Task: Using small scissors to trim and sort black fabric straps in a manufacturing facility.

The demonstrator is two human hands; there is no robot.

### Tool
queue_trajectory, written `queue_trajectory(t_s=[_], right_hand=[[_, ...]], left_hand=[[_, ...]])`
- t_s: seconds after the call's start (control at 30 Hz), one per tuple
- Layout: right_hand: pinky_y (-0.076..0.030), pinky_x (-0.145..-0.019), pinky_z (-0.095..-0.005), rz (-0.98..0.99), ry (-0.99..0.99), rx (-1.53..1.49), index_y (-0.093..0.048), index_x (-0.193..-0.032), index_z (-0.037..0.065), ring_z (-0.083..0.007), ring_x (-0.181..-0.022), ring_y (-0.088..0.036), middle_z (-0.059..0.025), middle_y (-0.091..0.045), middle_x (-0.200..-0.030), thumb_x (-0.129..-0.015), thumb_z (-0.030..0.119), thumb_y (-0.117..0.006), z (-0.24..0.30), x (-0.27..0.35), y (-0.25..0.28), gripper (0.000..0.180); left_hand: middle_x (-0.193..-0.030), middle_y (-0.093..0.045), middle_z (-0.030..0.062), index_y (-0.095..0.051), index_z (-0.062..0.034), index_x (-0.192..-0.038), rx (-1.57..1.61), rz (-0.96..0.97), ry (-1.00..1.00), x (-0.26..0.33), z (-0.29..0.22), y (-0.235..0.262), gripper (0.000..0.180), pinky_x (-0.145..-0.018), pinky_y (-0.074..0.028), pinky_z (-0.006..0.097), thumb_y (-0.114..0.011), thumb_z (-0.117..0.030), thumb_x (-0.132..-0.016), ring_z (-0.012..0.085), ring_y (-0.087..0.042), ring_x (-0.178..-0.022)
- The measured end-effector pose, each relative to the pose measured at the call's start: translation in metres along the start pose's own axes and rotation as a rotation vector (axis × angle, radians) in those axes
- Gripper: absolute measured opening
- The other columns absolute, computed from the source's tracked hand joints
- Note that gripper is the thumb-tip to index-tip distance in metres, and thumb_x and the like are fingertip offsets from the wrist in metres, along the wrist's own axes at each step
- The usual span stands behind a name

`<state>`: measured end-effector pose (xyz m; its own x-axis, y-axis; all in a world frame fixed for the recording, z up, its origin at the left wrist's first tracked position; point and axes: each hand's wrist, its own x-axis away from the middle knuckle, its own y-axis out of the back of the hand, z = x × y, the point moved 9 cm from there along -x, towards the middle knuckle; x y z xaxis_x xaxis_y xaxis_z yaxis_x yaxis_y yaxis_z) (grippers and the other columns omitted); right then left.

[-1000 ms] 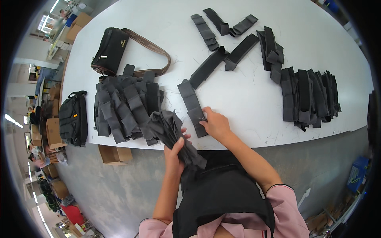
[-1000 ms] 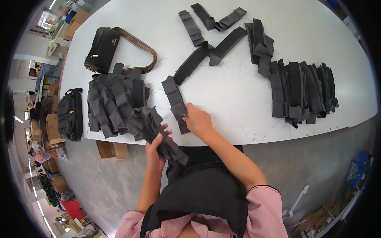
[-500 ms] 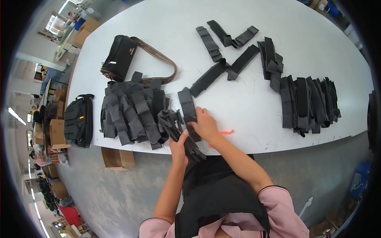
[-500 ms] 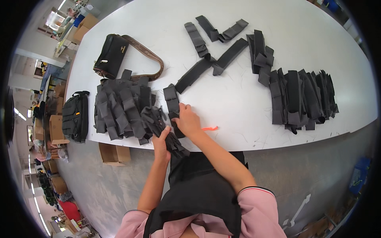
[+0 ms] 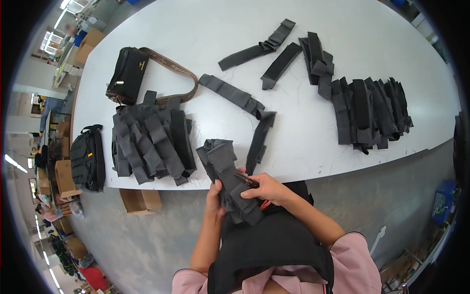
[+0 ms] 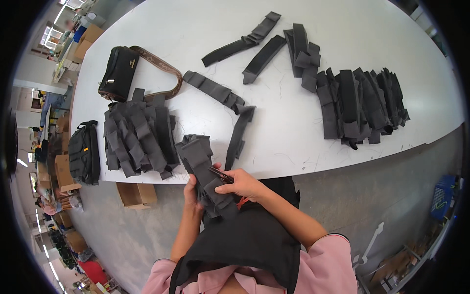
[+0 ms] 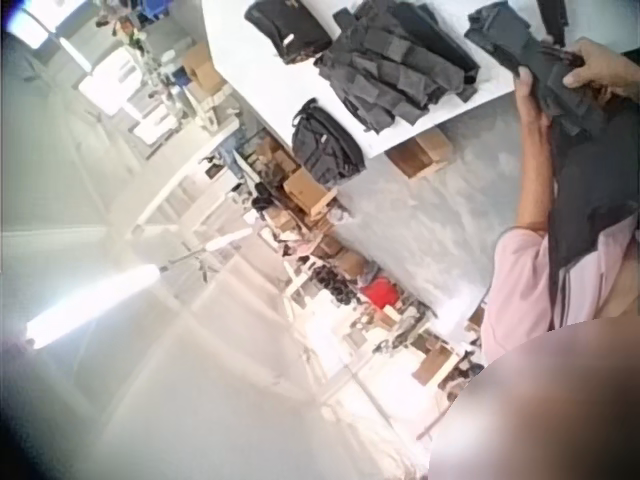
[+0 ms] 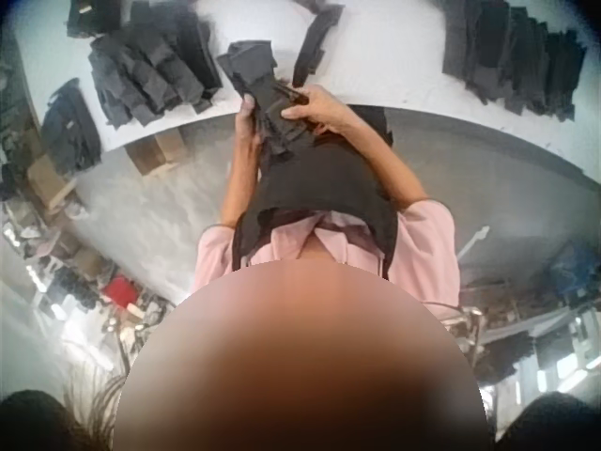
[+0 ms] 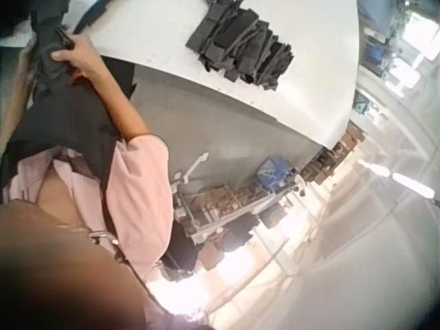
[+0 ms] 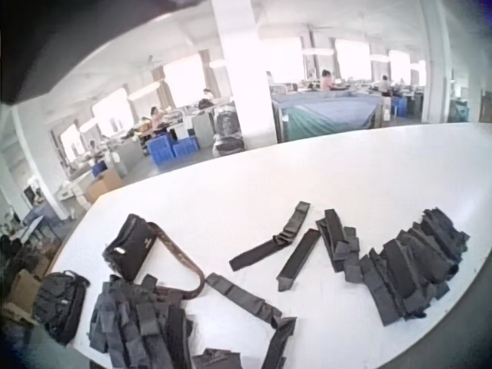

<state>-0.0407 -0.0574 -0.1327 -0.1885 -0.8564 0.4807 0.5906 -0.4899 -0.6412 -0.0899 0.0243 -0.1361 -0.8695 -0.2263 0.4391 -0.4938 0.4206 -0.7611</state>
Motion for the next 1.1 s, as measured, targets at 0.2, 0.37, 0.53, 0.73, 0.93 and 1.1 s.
queue_trajectory(t_s=[0.2,0.37,0.53,0.73,0.93,1.1], right_hand=[[-0.046,-0.064,-0.0269,-0.268,0.136,0.487,-0.061,-0.097,0.001,-0.0114,-0.072,-0.058,-0.0013,-0.059,-0.078,-0.080,0.017,-0.068,-0.001,0.008,0.012,0.024],[-0.048,-0.065,-0.0310,-0.571,0.473,0.918,-0.059,-0.101,0.007,-0.0246,-0.075,-0.060,-0.0081,-0.056,-0.092,-0.079,0.020,-0.069,0.046,0.054,0.013,0.028],[-0.045,-0.060,-0.0322,-0.608,0.717,1.233,-0.058,-0.101,0.009,-0.0244,-0.066,-0.056,-0.0073,-0.054,-0.085,-0.076,0.013,-0.067,0.070,0.050,-0.005,0.027],[-0.043,-0.057,-0.0317,-0.507,0.836,1.504,-0.057,-0.095,0.007,-0.0209,-0.063,-0.056,-0.0055,-0.051,-0.080,-0.075,0.007,-0.062,0.067,0.022,-0.034,0.021],[-0.043,-0.055,-0.0317,-0.463,0.865,1.509,-0.056,-0.093,0.005,-0.0208,-0.062,-0.055,-0.0052,-0.049,-0.077,-0.076,0.007,-0.059,0.058,0.000,-0.037,0.017],[-0.043,-0.054,-0.0326,-0.502,0.840,1.414,-0.055,-0.089,0.005,-0.0203,-0.063,-0.055,-0.0052,-0.048,-0.077,-0.077,0.007,-0.058,0.065,0.021,-0.029,0.013]], left_hand=[[-0.112,-0.058,0.0147,-0.045,0.0028,-0.122,-0.260,-0.212,-0.054,0.018,-0.016,0.036,0.058,-0.082,-0.052,0.036,-0.070,-0.021,-0.076,0.0260,-0.061,-0.096],[-0.107,-0.060,0.0146,-0.046,0.0024,-0.121,-0.185,-0.358,-0.106,0.033,-0.019,0.070,0.056,-0.086,-0.051,0.040,-0.066,-0.029,-0.078,0.0293,-0.061,-0.096],[-0.105,-0.059,0.0167,-0.045,0.0048,-0.121,-0.098,-0.239,-0.105,0.034,-0.018,0.073,0.064,-0.086,-0.049,0.042,-0.065,-0.037,-0.077,0.0300,-0.059,-0.095],[-0.108,-0.056,0.0174,-0.043,0.0060,-0.122,-0.074,-0.176,-0.078,0.039,-0.018,0.070,0.066,-0.086,-0.047,0.043,-0.065,-0.038,-0.077,0.0318,-0.056,-0.097],[-0.109,-0.056,0.0183,-0.044,0.0066,-0.122,-0.069,-0.138,-0.095,0.043,-0.021,0.053,0.067,-0.087,-0.047,0.040,-0.066,-0.036,-0.075,0.0308,-0.057,-0.098],[-0.101,-0.058,0.0210,-0.045,0.0077,-0.119,-0.057,-0.134,-0.117,0.046,-0.030,0.046,0.069,-0.084,-0.050,0.039,-0.070,-0.035,-0.070,0.0308,-0.059,-0.092]])
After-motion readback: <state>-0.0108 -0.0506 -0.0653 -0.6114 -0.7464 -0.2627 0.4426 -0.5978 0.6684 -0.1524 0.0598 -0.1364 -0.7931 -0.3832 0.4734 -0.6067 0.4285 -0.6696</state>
